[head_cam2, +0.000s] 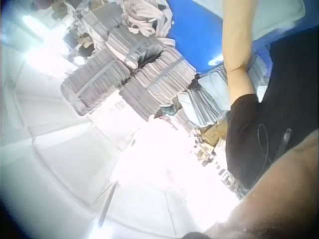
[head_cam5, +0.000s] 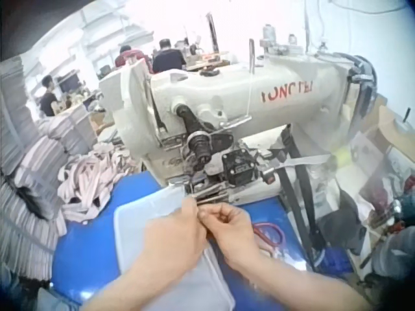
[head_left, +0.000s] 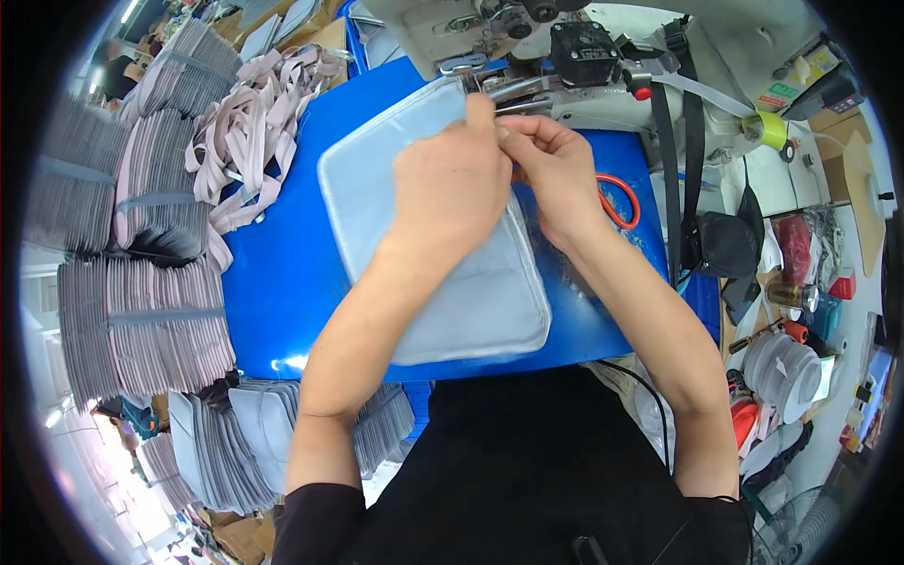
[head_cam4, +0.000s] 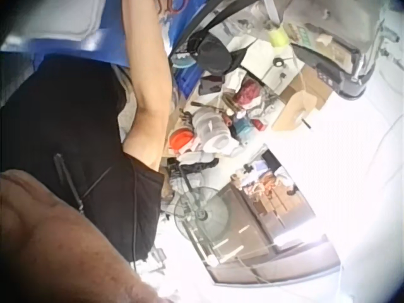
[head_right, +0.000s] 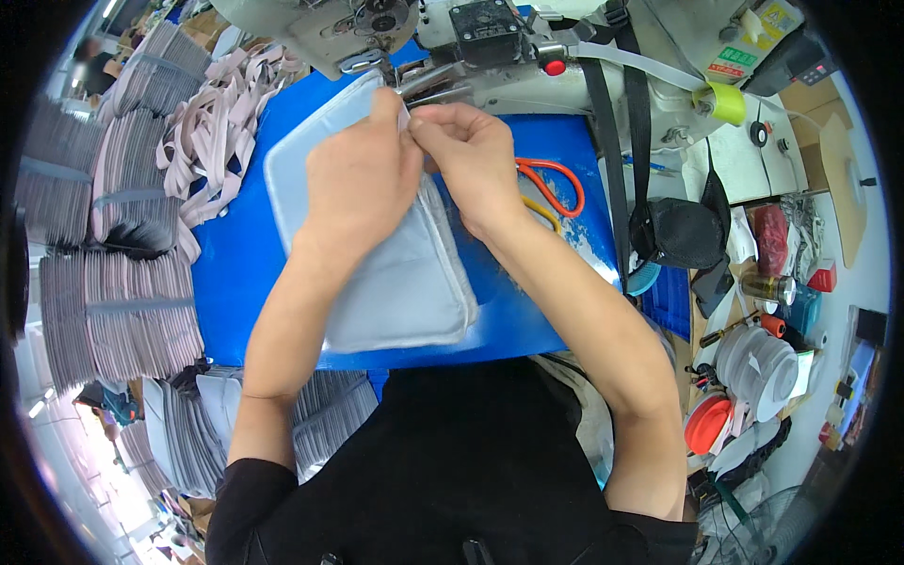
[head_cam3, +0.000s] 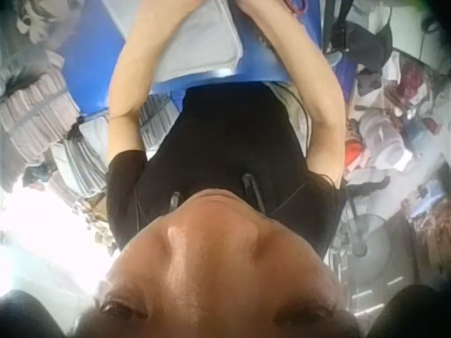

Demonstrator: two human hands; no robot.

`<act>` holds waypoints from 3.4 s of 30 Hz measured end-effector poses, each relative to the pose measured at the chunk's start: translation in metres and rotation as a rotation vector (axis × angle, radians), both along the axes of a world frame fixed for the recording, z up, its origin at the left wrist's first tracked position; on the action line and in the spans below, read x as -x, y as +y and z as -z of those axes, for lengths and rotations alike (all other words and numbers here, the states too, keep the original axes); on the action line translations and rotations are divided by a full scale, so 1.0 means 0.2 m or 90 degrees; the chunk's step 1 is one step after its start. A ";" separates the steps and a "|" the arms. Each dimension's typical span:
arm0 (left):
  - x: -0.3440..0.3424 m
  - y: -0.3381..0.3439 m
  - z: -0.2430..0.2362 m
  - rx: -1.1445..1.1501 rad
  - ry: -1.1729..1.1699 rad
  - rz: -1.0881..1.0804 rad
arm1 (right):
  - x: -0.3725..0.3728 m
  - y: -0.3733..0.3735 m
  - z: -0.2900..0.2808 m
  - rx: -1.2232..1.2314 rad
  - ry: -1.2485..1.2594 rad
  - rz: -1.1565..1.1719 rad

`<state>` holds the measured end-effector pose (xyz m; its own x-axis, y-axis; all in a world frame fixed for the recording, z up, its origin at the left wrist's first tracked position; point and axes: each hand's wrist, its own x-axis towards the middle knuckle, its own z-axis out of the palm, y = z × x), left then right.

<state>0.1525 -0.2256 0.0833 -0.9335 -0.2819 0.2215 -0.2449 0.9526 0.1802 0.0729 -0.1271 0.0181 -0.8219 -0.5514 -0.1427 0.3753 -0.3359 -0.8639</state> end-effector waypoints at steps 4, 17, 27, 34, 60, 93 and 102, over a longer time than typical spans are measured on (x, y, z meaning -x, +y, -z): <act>-0.25 -0.20 0.22 -0.175 0.284 -0.036 | -0.13 0.11 -0.03 -0.217 0.325 0.028; -0.83 -0.34 0.32 -0.754 0.382 -0.223 | -0.22 0.17 0.05 0.144 -0.039 -0.128; -0.67 -0.48 0.22 -0.757 0.405 -0.153 | -0.04 0.00 0.06 0.140 -0.014 -0.095; -0.68 -0.62 0.26 -0.638 0.392 -0.169 | 0.19 0.27 0.04 0.101 0.238 0.222; -0.84 -0.32 0.21 -0.768 0.408 -0.176 | -0.29 0.33 0.08 0.000 0.053 -0.154; -0.51 -0.69 0.12 -0.931 0.384 -0.120 | 1.99 1.62 -1.13 -0.456 0.301 0.296; -0.93 -0.69 0.53 -0.914 0.456 -0.202 | 1.04 1.29 -0.50 -0.324 0.616 0.684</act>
<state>0.3394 -0.3637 -0.0234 -0.6291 -0.7763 -0.0386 0.1319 -0.1556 0.9790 -0.1350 0.1309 0.1173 -0.6739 0.2858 0.6813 -0.6006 0.3251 -0.7305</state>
